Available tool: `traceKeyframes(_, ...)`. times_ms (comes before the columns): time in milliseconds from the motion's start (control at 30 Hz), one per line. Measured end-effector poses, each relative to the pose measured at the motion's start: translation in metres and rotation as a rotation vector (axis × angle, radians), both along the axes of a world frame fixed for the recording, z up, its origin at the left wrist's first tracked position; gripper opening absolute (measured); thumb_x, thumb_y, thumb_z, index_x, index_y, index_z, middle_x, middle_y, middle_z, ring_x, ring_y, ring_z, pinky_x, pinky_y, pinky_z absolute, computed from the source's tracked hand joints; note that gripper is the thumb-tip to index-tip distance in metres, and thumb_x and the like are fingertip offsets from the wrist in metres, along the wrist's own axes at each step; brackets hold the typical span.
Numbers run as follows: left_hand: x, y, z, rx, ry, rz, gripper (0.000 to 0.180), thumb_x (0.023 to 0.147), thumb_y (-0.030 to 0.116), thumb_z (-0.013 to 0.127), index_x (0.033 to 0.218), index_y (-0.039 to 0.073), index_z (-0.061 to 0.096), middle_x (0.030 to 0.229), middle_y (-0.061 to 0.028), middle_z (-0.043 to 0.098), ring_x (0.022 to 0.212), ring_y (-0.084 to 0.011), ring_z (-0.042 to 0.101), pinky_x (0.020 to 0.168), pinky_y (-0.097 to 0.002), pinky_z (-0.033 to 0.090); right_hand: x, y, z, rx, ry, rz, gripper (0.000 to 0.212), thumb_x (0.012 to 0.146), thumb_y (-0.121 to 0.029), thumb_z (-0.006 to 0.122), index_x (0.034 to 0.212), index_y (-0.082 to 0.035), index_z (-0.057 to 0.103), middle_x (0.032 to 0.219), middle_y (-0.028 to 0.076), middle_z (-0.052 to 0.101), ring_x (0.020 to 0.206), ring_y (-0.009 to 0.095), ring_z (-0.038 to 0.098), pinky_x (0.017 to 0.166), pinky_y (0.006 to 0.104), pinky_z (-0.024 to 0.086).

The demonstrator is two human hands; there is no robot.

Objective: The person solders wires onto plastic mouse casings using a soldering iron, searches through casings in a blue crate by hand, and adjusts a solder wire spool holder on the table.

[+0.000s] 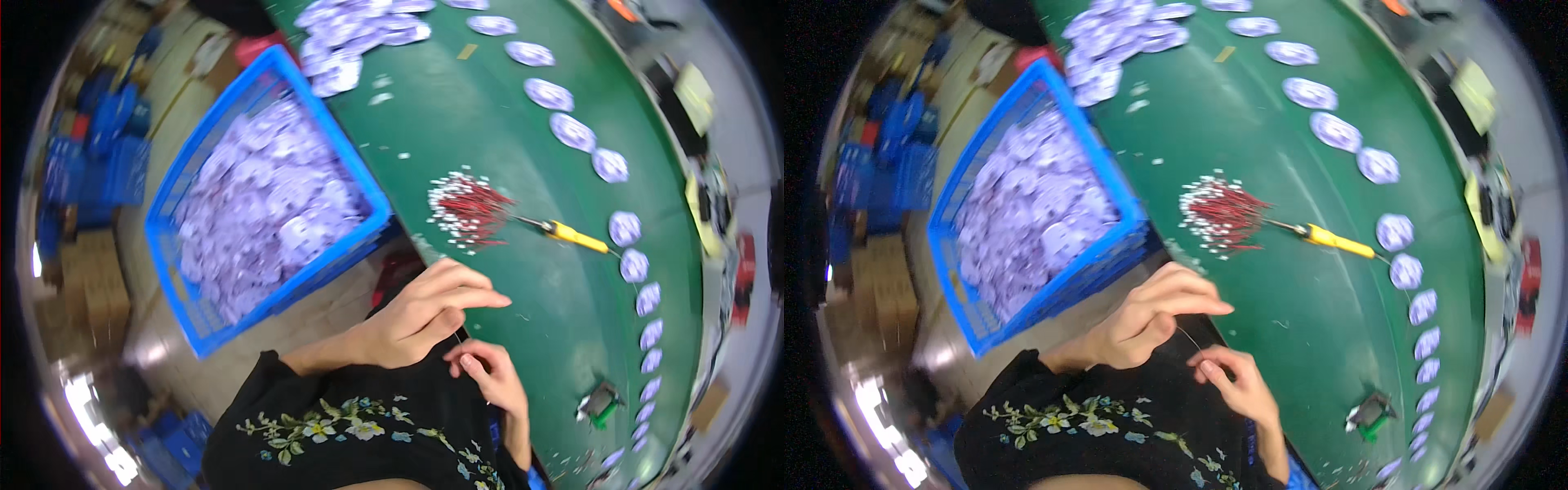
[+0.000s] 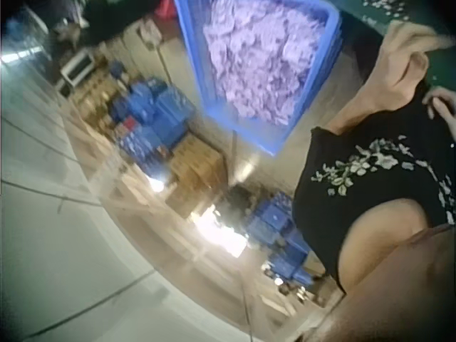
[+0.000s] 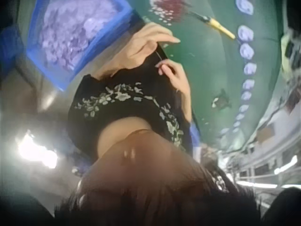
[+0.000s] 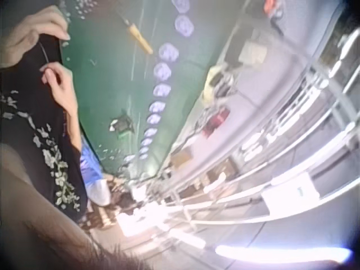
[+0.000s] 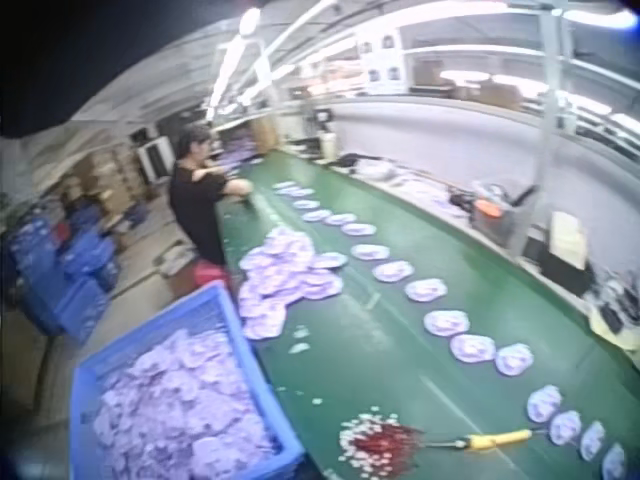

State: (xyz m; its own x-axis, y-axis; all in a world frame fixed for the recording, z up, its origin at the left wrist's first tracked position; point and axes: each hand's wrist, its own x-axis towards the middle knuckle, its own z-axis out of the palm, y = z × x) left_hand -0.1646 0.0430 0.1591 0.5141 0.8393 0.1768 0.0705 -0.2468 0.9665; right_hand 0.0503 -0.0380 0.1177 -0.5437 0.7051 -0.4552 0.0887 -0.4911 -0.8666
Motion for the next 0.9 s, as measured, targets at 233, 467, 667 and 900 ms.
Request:
traceKeyframes(233, -0.065, -0.02, 0.005, -0.077, 0.176, 0.199, 0.048, 0.1, 0.037, 0.036, 0.115, 0.001, 0.064, 0.115, -0.0153, 0.061, 0.108, -0.0315, 0.055, 0.098, -0.0416, 0.038, -0.033, -0.005, 0.004, -0.091, 0.072, -0.017, 0.023, 0.098, -0.014, 0.051, 0.09, 0.002, 0.064, 0.072, 0.003, 0.056, 0.065, 0.01, 0.051, 0.06, 0.0239, 0.042)
traceKeyframes(467, -0.236, 0.051, -0.088, 0.531, 1.13, 0.653, 0.028, 0.082, 0.014, 0.063, 0.108, 0.006, 0.062, 0.112, -0.0153, 0.057, 0.108, -0.0328, 0.054, 0.091, -0.0417, 0.045, -0.016, 0.002, -0.002, -0.071, -0.033, -0.205, 0.029, 0.099, -0.025, 0.051, 0.086, 0.0, 0.06, 0.067, 0.002, 0.052, 0.056, 0.006, 0.043, 0.05, 0.0209, 0.029)
traceKeyframes(667, -0.253, 0.075, -0.093, 0.637, 1.108, 0.581, 0.046, 0.075, 0.024, 0.07, 0.116, 0.007, 0.058, 0.114, -0.0162, 0.055, 0.109, -0.0332, 0.054, 0.094, -0.0445, 0.044, -0.025, 0.009, -0.016, -0.047, 0.003, -0.373, 0.028, 0.098, -0.023, 0.054, 0.086, 0.001, 0.06, 0.067, 0.003, 0.053, 0.057, 0.008, 0.045, 0.05, 0.0211, 0.03)
traceKeyframes(900, -0.301, 0.081, -0.073, 0.511, 1.184, 0.569, 0.035, 0.086, 0.028, 0.062, 0.114, 0.007, 0.058, 0.12, -0.0165, 0.055, 0.115, -0.0344, 0.052, 0.098, -0.0446, 0.041, -0.035, 0.027, -0.018, -0.055, 0.032, -0.38, 0.03, 0.099, -0.024, 0.053, 0.086, 0.003, 0.058, 0.067, 0.005, 0.051, 0.057, 0.011, 0.045, 0.052, 0.024, 0.035)
